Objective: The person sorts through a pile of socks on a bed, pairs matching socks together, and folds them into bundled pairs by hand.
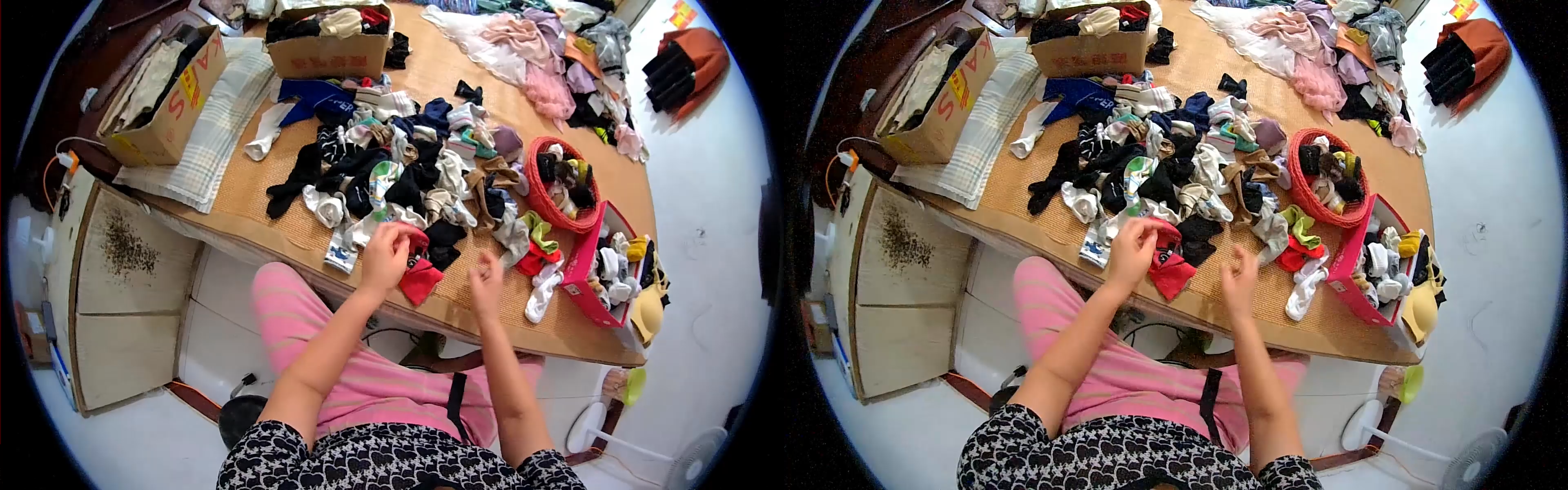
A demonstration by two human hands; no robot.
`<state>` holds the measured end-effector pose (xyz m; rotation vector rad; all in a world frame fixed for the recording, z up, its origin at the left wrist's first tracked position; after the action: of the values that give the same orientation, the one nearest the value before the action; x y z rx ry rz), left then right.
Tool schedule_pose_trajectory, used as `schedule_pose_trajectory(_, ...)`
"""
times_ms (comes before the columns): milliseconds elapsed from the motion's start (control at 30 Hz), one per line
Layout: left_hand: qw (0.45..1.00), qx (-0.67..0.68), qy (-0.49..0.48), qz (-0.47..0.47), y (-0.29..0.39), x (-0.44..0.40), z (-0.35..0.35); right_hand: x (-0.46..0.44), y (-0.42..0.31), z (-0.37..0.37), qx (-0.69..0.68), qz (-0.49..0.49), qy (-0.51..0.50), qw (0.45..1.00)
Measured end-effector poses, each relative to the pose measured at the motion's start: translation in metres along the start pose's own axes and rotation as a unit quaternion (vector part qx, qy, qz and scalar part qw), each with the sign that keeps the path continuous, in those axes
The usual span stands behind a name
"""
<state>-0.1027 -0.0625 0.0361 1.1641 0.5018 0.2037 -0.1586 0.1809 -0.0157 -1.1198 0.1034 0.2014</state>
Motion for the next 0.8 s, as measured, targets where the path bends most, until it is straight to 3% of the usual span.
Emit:
schedule_pose_trajectory(67, 0.999, -0.027, -0.004, -0.025, -0.006, -0.025, -0.004, 0.030, 0.033, -0.018, 0.054, -0.068, 0.009, 0.996)
schedule_pose_trajectory(133, 0.990, -0.092, 0.026, -0.101, -0.007, -0.049, -0.013, 0.043, 0.013, -0.017, 0.088, -0.002, 0.042, 0.995)
schedule_pose_trajectory(200, 0.980, -0.188, 0.001, -0.063, -0.034, -0.067, -0.031, 0.046, 0.000, -0.024, 0.143, 0.079, 0.039, 0.986)
schedule_pose_trajectory(300, 0.958, -0.283, -0.040, -0.022, -0.056, -0.089, -0.052, 0.043, -0.001, -0.025, 0.138, 0.052, 0.028, 0.989)
schedule_pose_trajectory(400, 0.987, -0.127, -0.004, -0.096, -0.003, -0.096, -0.051, 0.042, 0.003, -0.024, 0.148, 0.046, 0.030, 0.988)
schedule_pose_trajectory(467, 0.994, 0.096, -0.048, -0.021, 0.044, -0.082, -0.041, 0.045, 0.002, -0.025, 0.144, 0.045, 0.030, 0.988)
schedule_pose_trajectory(500, 0.975, 0.211, -0.058, 0.026, 0.058, -0.071, -0.039, 0.045, 0.000, -0.024, 0.128, 0.037, 0.025, 0.991)
schedule_pose_trajectory(567, 0.930, 0.362, -0.052, 0.033, 0.059, -0.050, -0.038, 0.043, 0.001, -0.022, 0.112, 0.027, 0.023, 0.993)
schedule_pose_trajectory(633, 0.809, 0.549, -0.115, 0.174, 0.046, -0.023, -0.049, 0.043, 0.000, -0.022, 0.103, 0.043, 0.021, 0.994)
schedule_pose_trajectory(700, 0.755, 0.593, -0.153, 0.232, 0.016, 0.006, -0.057, 0.044, 0.003, -0.022, 0.099, 0.032, 0.015, 0.994)
schedule_pose_trajectory(800, 0.743, 0.561, -0.132, 0.341, -0.004, 0.050, -0.053, 0.045, -0.001, -0.019, 0.089, 0.022, -0.001, 0.996)
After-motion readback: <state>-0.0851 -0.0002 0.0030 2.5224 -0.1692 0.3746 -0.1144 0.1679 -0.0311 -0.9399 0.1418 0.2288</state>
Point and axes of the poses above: each hand's wrist, its own x-axis away from the middle knuckle, its own z-axis out of the back of the hand, y = z × x, the point moved 6 cm from there along -x, towards the middle knuckle, and after that the axes turned 3 degrees about -z, right-handed, at the moved point
